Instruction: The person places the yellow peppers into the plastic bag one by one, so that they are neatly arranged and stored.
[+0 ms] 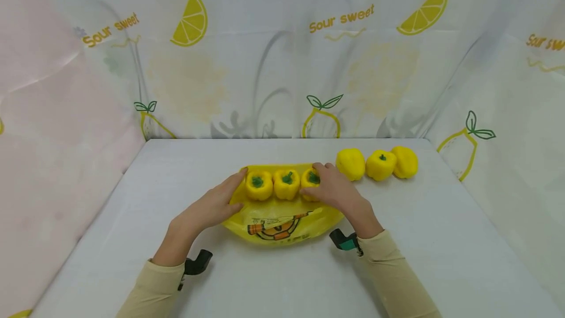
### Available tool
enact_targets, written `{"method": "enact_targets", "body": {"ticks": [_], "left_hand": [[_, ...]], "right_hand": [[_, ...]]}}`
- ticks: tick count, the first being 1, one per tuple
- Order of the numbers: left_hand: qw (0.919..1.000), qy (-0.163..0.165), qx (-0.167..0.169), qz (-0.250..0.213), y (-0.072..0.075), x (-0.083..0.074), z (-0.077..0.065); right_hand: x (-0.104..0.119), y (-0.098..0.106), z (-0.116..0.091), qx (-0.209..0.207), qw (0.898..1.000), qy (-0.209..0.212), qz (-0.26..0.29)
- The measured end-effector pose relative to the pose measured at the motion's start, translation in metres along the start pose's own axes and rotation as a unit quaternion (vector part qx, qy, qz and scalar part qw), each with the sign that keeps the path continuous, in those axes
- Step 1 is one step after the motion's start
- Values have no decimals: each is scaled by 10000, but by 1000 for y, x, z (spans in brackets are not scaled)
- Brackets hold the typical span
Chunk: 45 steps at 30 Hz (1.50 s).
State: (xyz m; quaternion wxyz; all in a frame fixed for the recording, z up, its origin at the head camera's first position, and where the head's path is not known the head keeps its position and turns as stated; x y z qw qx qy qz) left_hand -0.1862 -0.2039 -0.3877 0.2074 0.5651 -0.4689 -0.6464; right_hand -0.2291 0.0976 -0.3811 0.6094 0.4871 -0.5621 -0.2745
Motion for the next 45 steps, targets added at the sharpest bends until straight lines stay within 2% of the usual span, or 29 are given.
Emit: {"method": "enact_targets", "body": {"ticks": [4, 7, 10, 14, 19, 23, 32, 40, 45], "left_hand": [[10000, 3, 13, 40, 1, 0, -1], [10000, -27, 1, 77, 1, 0, -1], [10000, -63, -28, 67, 1, -1, 0], [10000, -74, -30, 55, 1, -1, 0], [9999, -80, -35, 62, 1, 0, -1], [9999, -84, -46, 65, 1, 1, -1], [10000, 13, -4, 85, 0, 0, 0], [9999, 30, -22, 128, 0, -1, -1], [9999, 33, -23, 163, 0, 0, 0]], "right_hand": [[-3, 5, -1, 54, 9999, 90, 11], [-8, 15, -3, -80, 9997, 169, 149], [-17, 28, -5, -487, 9976, 283, 397], [-35, 40, -3, -1135, 9895, 366, 816], [-55, 46, 1, -1603, 9830, 217, 866], [-69, 45, 6, -1552, 9857, 76, 649], [-90, 24, 27, -1025, 9929, -147, 592], [-93, 20, 29, -1340, 9900, -213, 380], [-91, 24, 27, -1106, 9926, -402, 311]]}}
Point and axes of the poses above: each hand's wrist, its own z-axis towards the middle knuckle, its own y-axis out of the back of the hand, x = y × z, the point moved 1 cm from there along z, towards the middle knuckle, and after that the axes turned 2 degrees about y, right-handed, at the moved point
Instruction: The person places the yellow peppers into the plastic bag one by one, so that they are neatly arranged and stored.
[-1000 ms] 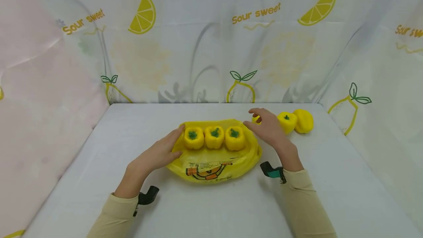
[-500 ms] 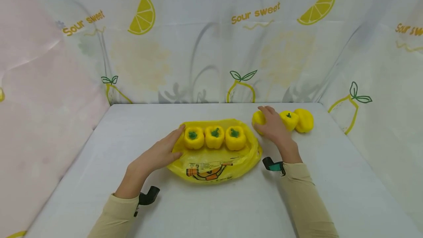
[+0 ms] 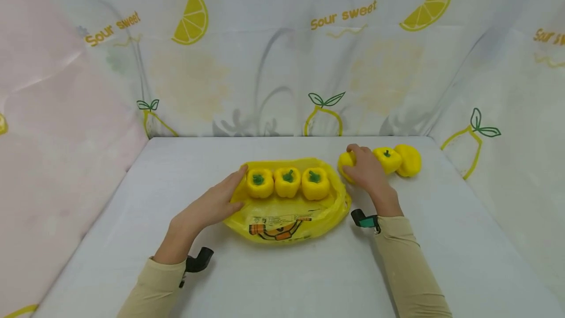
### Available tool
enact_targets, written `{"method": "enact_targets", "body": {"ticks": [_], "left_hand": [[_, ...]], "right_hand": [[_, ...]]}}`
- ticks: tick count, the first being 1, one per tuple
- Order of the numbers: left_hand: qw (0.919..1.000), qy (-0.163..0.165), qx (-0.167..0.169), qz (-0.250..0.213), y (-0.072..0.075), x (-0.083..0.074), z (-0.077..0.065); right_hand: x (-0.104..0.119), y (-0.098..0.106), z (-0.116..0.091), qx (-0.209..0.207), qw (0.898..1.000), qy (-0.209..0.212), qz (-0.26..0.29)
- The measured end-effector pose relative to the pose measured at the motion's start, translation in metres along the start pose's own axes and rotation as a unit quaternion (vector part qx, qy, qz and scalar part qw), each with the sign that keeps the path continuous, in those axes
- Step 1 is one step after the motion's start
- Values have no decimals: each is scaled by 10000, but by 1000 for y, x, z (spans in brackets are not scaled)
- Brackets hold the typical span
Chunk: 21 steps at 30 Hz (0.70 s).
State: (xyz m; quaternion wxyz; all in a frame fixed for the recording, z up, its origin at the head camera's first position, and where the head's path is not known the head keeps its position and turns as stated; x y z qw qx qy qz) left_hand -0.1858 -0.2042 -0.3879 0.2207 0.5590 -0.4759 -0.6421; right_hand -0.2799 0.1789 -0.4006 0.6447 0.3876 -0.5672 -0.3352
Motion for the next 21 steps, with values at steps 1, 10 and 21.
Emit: {"method": "enact_targets", "body": {"ticks": [1, 10, 21], "left_hand": [[10000, 1, 1, -9, 0, 0, 1], [10000, 35, 19, -76, 2, 0, 0], [9997, 24, 39, -224, 6, 5, 0]], "right_hand": [[1, 2, -1, 90, 10000, -12, -42], [3, 14, -8, 775, 9967, -145, -207], [12, 27, -11, 153, 9992, 63, 362]]}}
Point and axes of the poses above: each hand's wrist, its own z-axis towards the middle knuckle, its own y-axis out of the back of the hand, x = y × z, the point moved 1 cm from there along z, towards the middle knuckle, and after that the axes turned 2 degrees about y, right-handed, at the moved point
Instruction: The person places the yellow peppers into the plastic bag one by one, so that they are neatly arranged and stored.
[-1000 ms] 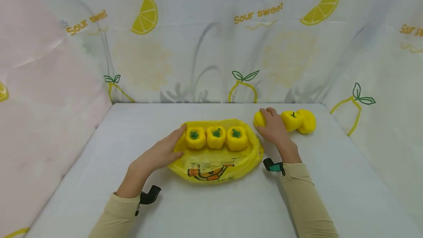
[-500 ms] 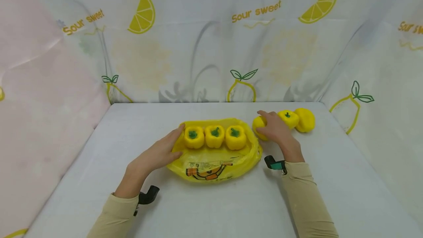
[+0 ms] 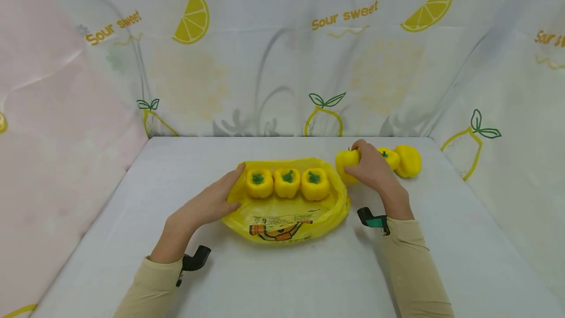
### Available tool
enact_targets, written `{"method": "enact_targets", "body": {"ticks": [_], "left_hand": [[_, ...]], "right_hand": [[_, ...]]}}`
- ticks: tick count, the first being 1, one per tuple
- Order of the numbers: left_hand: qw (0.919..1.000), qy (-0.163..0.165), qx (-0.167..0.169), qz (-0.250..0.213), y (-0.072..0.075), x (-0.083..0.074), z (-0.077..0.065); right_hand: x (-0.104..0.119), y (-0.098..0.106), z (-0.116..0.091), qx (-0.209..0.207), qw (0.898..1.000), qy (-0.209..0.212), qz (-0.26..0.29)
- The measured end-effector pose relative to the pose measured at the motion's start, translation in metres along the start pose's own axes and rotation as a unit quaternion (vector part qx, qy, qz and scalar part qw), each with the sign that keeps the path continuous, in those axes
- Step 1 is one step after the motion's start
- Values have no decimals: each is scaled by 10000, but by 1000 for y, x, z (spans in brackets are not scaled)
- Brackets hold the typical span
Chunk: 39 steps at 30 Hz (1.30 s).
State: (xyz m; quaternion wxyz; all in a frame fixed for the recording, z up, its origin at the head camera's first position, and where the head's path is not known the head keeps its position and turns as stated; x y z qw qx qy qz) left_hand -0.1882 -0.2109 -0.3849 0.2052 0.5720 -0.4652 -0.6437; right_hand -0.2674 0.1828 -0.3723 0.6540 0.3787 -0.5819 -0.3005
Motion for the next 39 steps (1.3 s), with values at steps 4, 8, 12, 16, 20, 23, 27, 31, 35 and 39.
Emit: {"method": "enact_targets", "body": {"ticks": [4, 8, 12, 16, 20, 23, 27, 31, 35, 39], "left_hand": [[10000, -30, -6, -71, 1, 0, -1], [9999, 50, 7, -150, 2, 1, -2], [9997, 103, -5, -204, 3, 3, -2], [9997, 89, -24, -237, 6, 2, -3], [9996, 88, -6, -263, 9, 1, -3], [9995, 97, 26, -287, 11, -1, -3], [9994, 124, 64, -323, 12, -2, -4], [9993, 112, 60, -351, 14, -2, -4], [9993, 99, 48, -361, 15, -2, -4], [9991, 138, 81, -392, 16, -2, -4]], "right_hand": [[8, 6, -3, -385, 9978, 325, 442], [19, 10, -7, -660, 9896, 781, 1016], [34, 10, -12, -657, 9787, 1295, 1450], [50, 8, -18, -467, 9713, 1682, 1615], [65, 5, -26, -114, 9658, 1967, 1685], [78, -1, -31, 180, 9623, 2112, 1705], [92, -18, -36, 478, 9582, 2332, 1588], [107, -37, -41, 673, 9482, 2780, 1382], [120, -58, -46, 868, 9404, 3121, 1038], [130, -78, -50, 1071, 9364, 3283, 627]]}}
Point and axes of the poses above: each hand's wrist, its own z-axis towards the middle knuckle, its own y-axis out of the back of the hand, x = y × z, the point moved 1 cm from there along z, towards the middle knuckle, and after that the axes turned 2 degrees about y, right-handed, at the moved point
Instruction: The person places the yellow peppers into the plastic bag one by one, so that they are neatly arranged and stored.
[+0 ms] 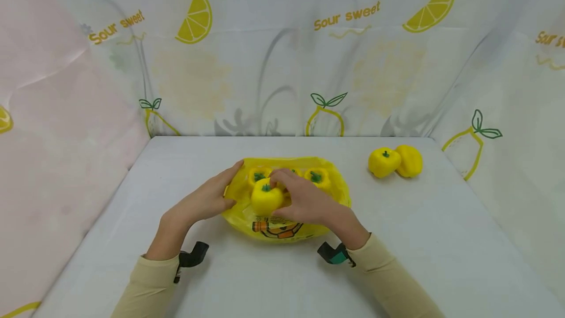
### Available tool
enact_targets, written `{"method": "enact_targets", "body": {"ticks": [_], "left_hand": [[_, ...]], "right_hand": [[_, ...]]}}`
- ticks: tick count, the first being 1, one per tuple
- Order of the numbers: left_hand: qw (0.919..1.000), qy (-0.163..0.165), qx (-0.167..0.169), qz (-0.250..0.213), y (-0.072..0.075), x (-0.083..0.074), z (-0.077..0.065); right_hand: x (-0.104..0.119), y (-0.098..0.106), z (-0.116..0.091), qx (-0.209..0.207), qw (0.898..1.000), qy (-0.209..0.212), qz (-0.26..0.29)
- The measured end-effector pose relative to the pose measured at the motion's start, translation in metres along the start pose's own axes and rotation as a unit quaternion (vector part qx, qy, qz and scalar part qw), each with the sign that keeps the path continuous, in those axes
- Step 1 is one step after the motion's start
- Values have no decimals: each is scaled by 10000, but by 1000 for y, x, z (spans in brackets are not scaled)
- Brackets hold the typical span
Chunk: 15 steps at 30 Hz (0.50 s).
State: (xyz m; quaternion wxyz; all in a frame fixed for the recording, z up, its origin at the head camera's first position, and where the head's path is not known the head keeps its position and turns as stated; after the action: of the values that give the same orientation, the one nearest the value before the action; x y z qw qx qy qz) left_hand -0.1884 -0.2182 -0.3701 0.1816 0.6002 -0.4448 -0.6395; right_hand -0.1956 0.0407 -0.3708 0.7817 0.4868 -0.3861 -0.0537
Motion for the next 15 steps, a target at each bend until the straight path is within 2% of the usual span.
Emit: {"method": "enact_targets", "body": {"ticks": [5, 8, 15], "left_hand": [[9999, 56, 53, -71, 1, 1, 0], [9999, 61, 81, -58, 1, 1, 0], [9998, 110, 146, -109, -2, 2, -1]], "right_hand": [[-1, -20, 4, 227, 9991, 60, -365], [-4, -29, 6, 376, 9985, 16, -404], [-5, -32, 5, 488, 9985, -10, -230]]}}
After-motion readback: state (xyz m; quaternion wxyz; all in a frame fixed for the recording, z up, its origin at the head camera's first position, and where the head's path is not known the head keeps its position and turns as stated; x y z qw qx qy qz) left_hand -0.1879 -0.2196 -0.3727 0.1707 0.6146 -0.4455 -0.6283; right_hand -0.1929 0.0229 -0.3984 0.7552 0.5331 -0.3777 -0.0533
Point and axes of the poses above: each hand's wrist, its own z-axis towards the middle knuckle, its own y-axis out of the back of the hand, x = y × z, the point moved 1 cm from there along z, towards the middle knuckle, and after that the axes turned 2 degrees about y, right-handed, at the moved point
